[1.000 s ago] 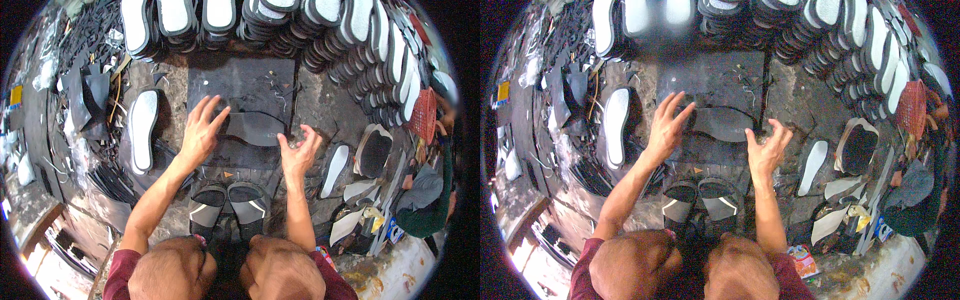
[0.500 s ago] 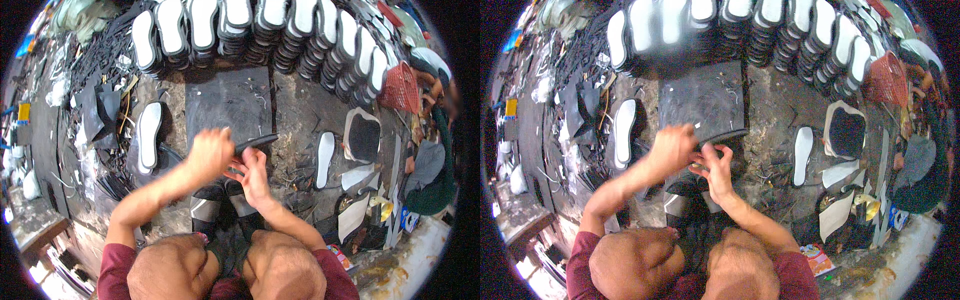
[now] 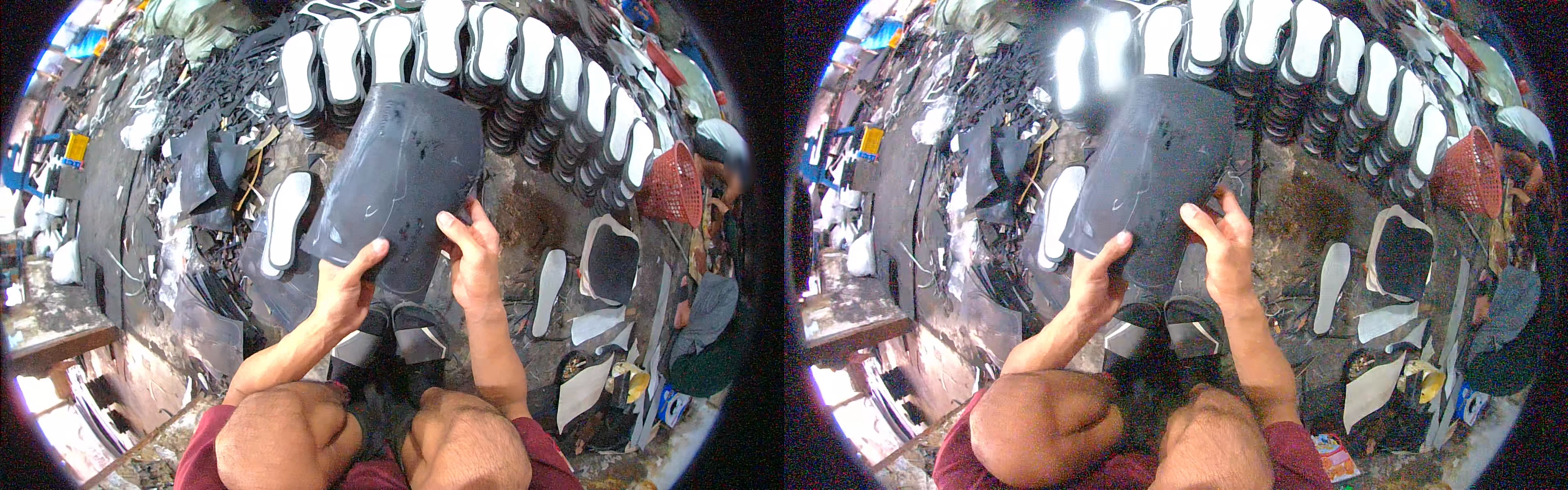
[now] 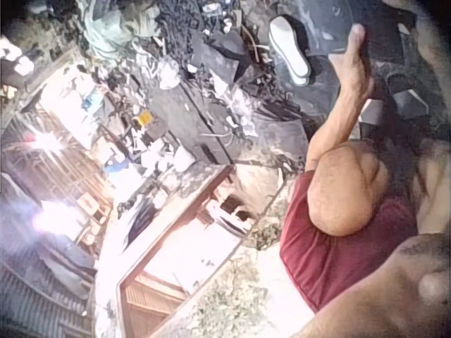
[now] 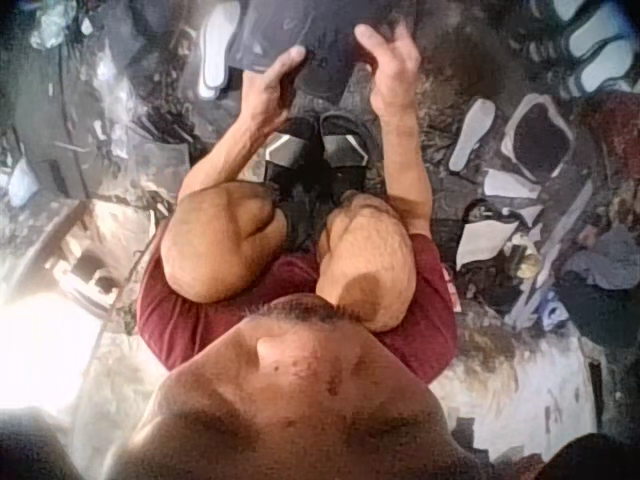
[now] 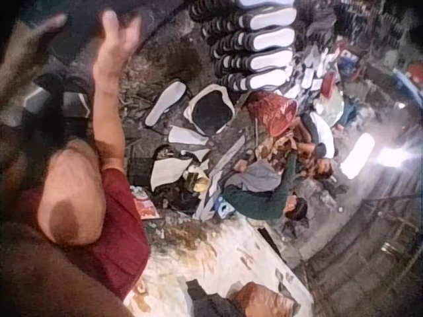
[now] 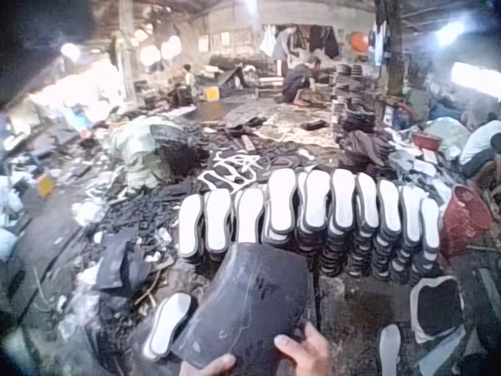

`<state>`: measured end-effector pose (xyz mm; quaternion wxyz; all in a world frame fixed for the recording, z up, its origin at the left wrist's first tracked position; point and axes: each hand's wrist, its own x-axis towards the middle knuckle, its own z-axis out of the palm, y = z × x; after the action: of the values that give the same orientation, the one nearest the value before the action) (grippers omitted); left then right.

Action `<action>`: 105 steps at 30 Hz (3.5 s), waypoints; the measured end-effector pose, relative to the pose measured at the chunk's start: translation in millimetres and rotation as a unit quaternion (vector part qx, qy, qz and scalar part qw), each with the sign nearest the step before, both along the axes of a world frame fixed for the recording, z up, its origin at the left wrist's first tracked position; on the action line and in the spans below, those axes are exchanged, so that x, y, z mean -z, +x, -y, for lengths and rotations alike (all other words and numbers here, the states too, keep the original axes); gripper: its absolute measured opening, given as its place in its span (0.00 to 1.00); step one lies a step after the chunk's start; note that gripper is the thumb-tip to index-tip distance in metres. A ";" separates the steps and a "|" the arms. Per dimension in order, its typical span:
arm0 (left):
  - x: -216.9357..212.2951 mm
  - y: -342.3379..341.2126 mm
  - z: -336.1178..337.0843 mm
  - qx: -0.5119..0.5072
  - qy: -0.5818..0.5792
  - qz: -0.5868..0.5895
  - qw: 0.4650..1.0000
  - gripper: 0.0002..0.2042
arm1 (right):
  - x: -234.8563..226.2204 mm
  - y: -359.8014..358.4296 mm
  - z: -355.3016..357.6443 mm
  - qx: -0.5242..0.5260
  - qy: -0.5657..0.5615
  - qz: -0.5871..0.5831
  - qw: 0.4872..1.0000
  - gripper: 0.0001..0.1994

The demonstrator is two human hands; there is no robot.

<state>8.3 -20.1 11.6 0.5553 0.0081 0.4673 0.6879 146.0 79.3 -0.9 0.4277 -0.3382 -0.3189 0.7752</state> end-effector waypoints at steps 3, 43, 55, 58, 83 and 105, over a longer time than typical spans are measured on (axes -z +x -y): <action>0.4 0.2 -5.1 -0.025 -0.003 0.016 1.000 0.21 | 1.2 5.2 3.5 -0.037 -0.025 0.020 0.999 0.23; 167.3 -37.5 11.5 0.467 0.073 -0.690 0.549 0.49 | 31.1 162.2 -38.7 0.183 0.256 0.473 0.823 0.42; 176.7 -52.8 -6.5 -0.016 -0.133 -0.124 0.983 0.15 | 151.1 91.4 -36.8 0.039 0.012 0.288 0.957 0.25; 189.3 -65.4 -8.2 0.065 -0.143 -0.200 0.967 0.17 | 173.7 83.3 -41.4 0.062 0.038 0.312 0.947 0.21; 211.4 -65.9 -11.1 0.104 -0.173 -0.271 0.941 0.17 | 190.1 83.5 -47.3 0.030 0.089 0.447 0.890 0.19; 76.3 -56.8 -49.0 0.023 0.148 0.271 0.951 0.33 | -38.8 26.9 15.6 -0.087 0.629 0.279 0.720 0.34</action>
<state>-48.6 28.9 -64.7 0.6696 -0.0859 0.1921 0.7123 172.9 63.7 38.0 0.3641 -0.1628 -0.8663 0.3007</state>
